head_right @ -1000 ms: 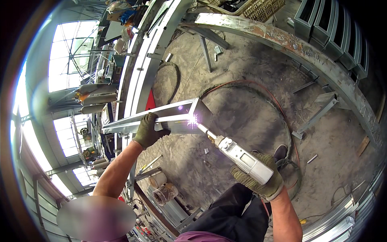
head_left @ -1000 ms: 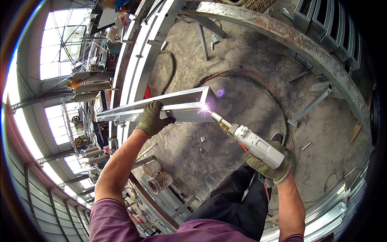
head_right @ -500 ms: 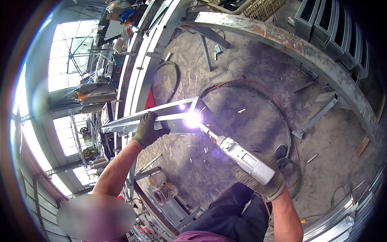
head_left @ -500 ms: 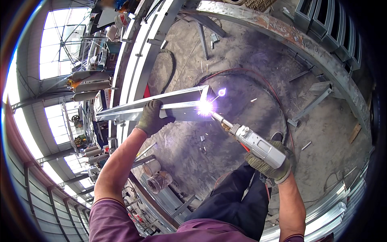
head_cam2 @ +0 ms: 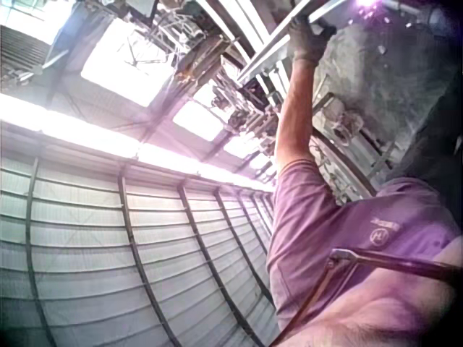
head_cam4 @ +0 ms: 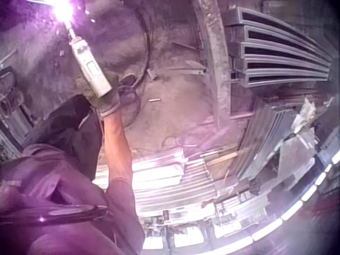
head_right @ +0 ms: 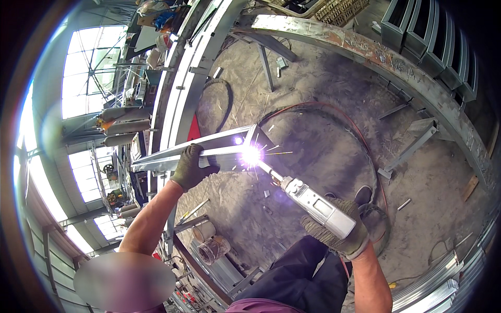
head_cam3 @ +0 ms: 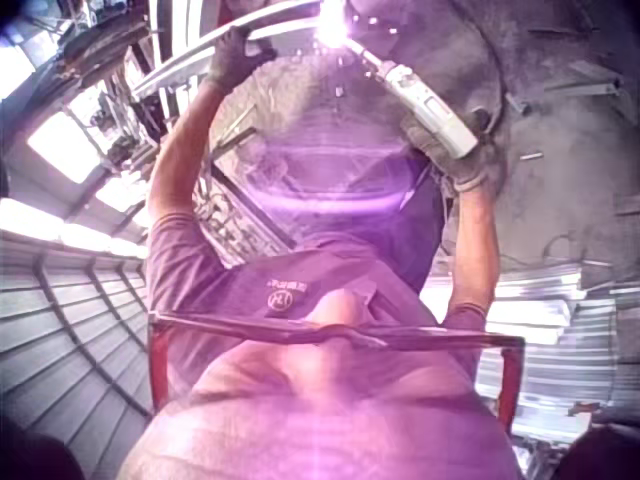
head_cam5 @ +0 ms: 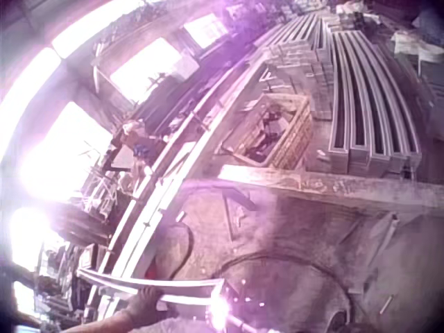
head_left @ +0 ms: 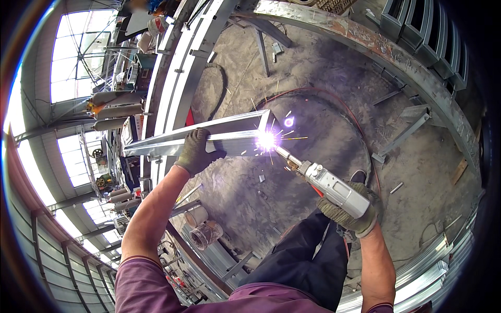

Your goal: The person welds the corners of rectangular metal frames using a handheld welding torch. They position the frames on a workbench, weld each corner, and then move the completed frames to a stack nearby.

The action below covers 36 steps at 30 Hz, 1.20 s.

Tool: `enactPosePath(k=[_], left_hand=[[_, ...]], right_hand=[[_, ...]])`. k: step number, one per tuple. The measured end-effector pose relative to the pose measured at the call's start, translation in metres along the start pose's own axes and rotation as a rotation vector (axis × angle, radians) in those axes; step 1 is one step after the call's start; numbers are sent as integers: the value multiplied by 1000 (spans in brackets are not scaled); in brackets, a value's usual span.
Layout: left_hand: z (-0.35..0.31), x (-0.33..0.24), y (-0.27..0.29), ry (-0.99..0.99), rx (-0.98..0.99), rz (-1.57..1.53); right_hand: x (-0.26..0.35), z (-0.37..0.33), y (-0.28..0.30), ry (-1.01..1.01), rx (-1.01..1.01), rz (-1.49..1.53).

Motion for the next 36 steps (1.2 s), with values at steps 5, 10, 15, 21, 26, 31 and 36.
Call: enactPosePath(k=[5,10,15,21,26,31,36], left_hand=[[1,-3,2,5,12,-8],[0,-1,1,6,20,-6],[1,-1,2,37,44,-10],[2,0,1,13,33,-6],[1,-1,2,4,24,7],[1,-2,2,-8,14,4],[0,1,1,-4,22,4]], right_hand=[[2,0,-1,-62,14,98],[11,-2,-3,-173,73,589],[13,1,3,223,48,64],[15,-1,-1,92,111,647],[7,-3,-4,-70,239,1277],[1,-3,-2,-89,223,1242],[-10,-4,1,-219,218,1293]])
Point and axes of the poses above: each hand's wrist, its own z-axis towards the middle knuckle, its own y-axis out of the back of the hand, x = y × z, the point moved 3 cm from there along z, towards the middle knuckle, and after that the axes turned 5 degrees about -z, right-handed, at the moved point
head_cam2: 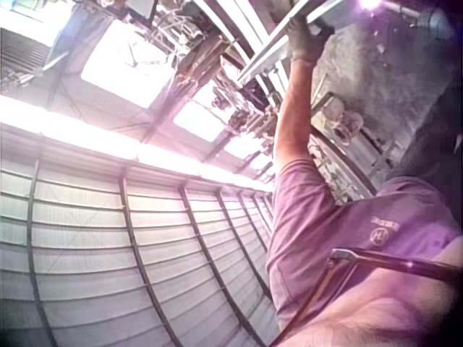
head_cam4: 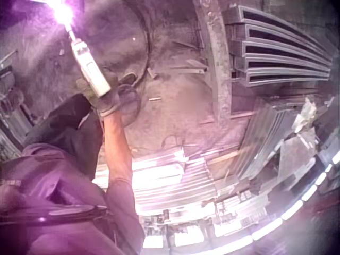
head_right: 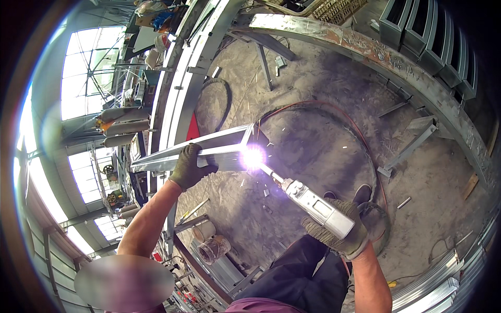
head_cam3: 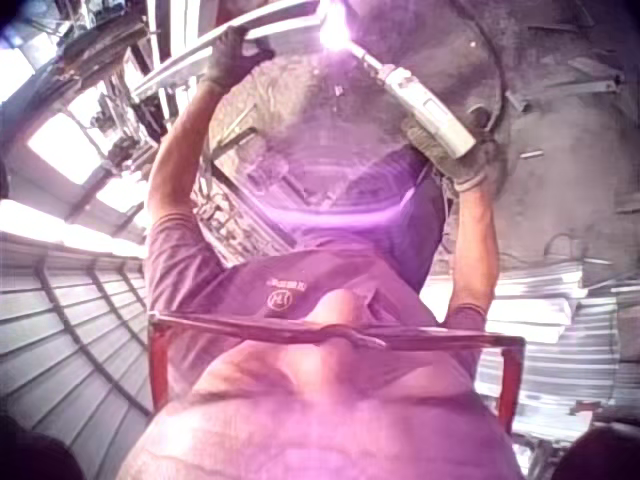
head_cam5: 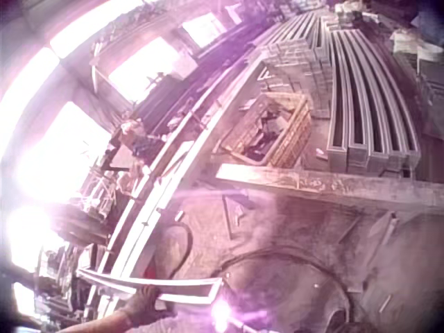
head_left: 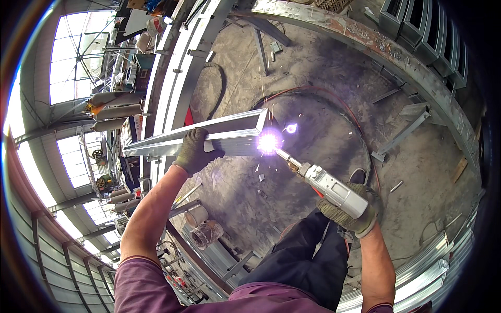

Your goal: The person welds the corners of rectangular metal frames using a handheld welding torch. They position the frames on a workbench, weld each corner, and then move the completed frames to a stack nearby.

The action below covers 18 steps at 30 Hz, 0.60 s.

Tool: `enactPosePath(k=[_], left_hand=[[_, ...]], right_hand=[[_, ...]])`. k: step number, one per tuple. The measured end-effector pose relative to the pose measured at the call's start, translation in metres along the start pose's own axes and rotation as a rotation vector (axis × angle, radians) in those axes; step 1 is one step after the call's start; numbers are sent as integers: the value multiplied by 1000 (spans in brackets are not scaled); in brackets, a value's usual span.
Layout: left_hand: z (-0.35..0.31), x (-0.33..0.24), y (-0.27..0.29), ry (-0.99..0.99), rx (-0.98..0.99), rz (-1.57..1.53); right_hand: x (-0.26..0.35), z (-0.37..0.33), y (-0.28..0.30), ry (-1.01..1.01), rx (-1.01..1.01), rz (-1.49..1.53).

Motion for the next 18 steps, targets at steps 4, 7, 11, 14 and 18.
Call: enactPosePath(k=[4,7,11,14,18], left_hand=[[2,-1,1,-13,-1,2],[1,2,-1,-4,-4,-1],[2,-1,1,-1,-4,-6],[2,-1,1,-7,-7,2],[1,-2,2,-6,1,-8]], right_hand=[[-2,-1,5,20,45,-67],[-4,-1,12,-38,127,165],[-7,-2,26,-56,193,278],[-6,-2,25,-54,162,284],[-1,-4,6,117,153,-73]])
Point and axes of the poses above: each hand's wrist, its own z-axis towards the middle knuckle, its own y-axis out of the back of the hand, x = y × z, the point moved 3 cm from there along z, towards the middle knuckle, and after that the axes turned 5 degrees about -z, right-handed, at the moved point
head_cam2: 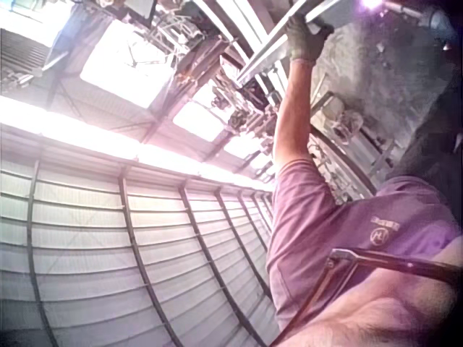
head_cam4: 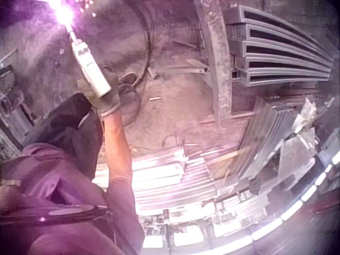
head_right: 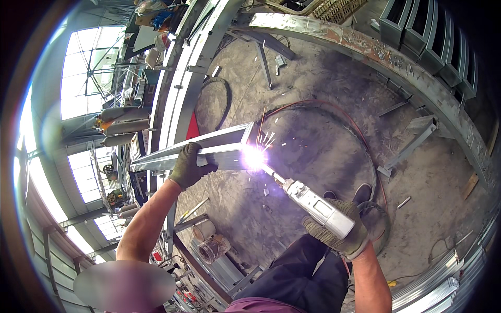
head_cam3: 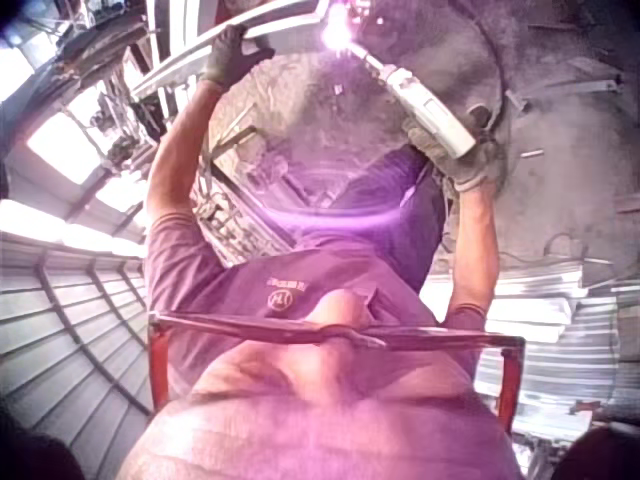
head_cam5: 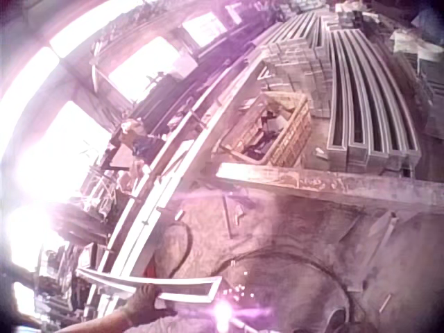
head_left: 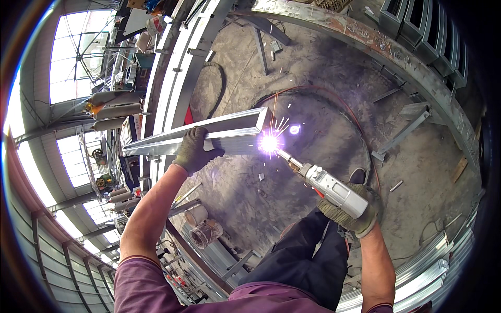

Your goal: The person welds the corners of rectangular metal frames using a handheld welding torch. They position the frames on a workbench, weld each corner, and then move the completed frames to a stack nearby.

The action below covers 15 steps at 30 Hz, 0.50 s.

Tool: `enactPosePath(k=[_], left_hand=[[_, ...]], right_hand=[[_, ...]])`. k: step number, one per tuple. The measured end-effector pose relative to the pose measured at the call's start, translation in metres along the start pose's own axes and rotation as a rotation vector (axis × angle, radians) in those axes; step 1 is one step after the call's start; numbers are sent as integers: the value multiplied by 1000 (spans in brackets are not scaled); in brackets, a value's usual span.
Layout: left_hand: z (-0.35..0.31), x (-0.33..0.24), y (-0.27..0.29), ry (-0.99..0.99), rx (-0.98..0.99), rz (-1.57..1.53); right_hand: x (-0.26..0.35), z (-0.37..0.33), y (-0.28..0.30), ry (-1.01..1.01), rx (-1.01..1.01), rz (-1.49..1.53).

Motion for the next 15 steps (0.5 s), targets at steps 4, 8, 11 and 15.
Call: enactPosePath(k=[4,8,11,15], left_hand=[[0,3,-3,1,-8,5],[0,2,-2,-17,-5,17],[0,4,-3,-20,-19,17],[-1,5,-3,-12,-16,26]], right_hand=[[-3,0,7,-100,-42,100],[-8,-5,21,-144,-110,277],[-10,-6,26,-137,-93,261],[-6,-1,12,-69,-85,-58]])
Point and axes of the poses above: each hand's wrist, its own z-axis towards the middle knuckle, its own y-axis out of the back of the hand, x = y × z, the point moved 3 cm from there along z, towards the middle knuckle, and after that the axes turned 5 degrees about -z, right-handed, at the moved point
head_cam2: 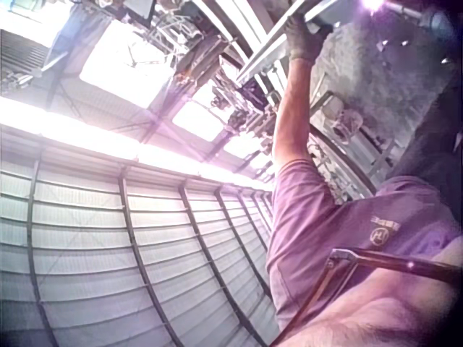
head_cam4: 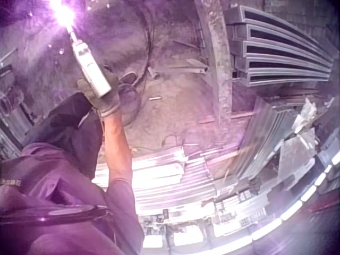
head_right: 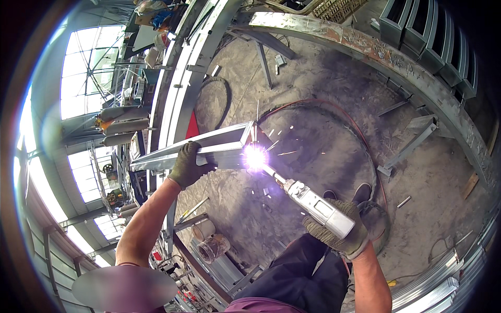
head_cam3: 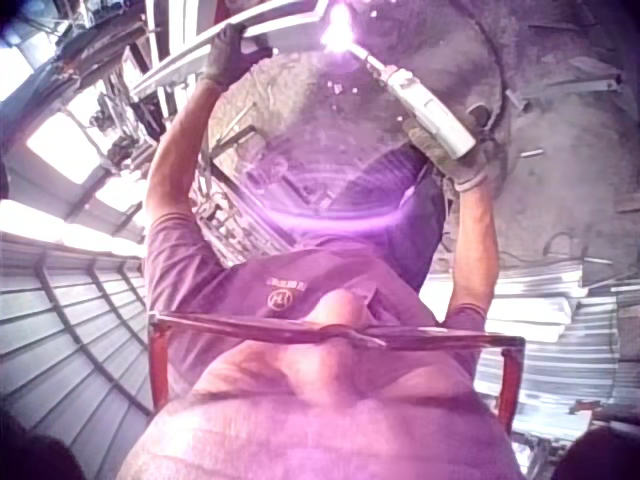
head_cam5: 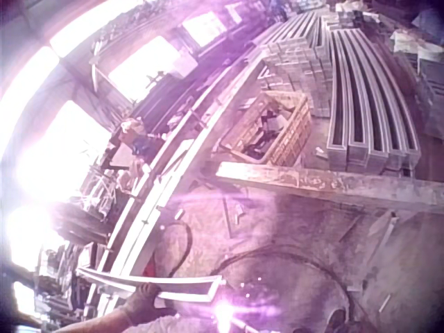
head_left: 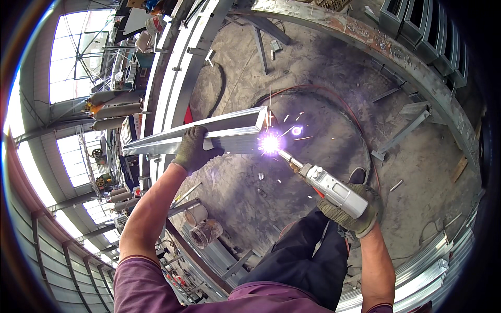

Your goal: The person welds the corners of rectangular metal frames using a handheld welding torch. They position the frames on a workbench, weld each corner, and then move the completed frames to a stack nearby.

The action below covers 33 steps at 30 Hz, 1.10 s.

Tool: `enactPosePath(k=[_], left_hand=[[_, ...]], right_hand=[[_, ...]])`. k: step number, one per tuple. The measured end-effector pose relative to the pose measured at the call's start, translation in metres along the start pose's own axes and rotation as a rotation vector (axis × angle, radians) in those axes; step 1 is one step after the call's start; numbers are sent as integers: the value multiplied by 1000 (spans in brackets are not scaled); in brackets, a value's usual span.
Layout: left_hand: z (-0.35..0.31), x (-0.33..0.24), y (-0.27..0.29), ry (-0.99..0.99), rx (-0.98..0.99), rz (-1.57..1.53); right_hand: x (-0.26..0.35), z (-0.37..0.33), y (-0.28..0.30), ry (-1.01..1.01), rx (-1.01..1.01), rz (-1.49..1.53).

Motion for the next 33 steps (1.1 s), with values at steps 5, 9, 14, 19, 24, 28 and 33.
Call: enactPosePath(k=[5,9,14,19,24,28,33], left_hand=[[1,-2,1,24,16,-7],[0,-3,1,43,28,-3],[1,-8,5,75,55,-11],[2,-8,6,42,30,-28],[1,-7,5,46,24,-11],[-1,-6,3,32,13,2],[-1,-3,2,9,12,-14]], right_hand=[[9,2,-27,129,-114,-583],[11,2,-29,219,-140,-839],[9,3,-30,199,-223,-857],[9,3,-25,192,-288,-956],[12,3,-26,49,-376,-739],[12,3,-31,155,-280,-763],[21,0,-50,539,-178,-1369]])
Point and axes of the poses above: each hand's wrist, its own z-axis towards the middle knuckle, its own y-axis out of the back of the hand, x = y × z, the point moved 3 cm from there along z, towards the middle knuckle, and after that the axes turned 5 degrees about -z, right-handed, at the moved point
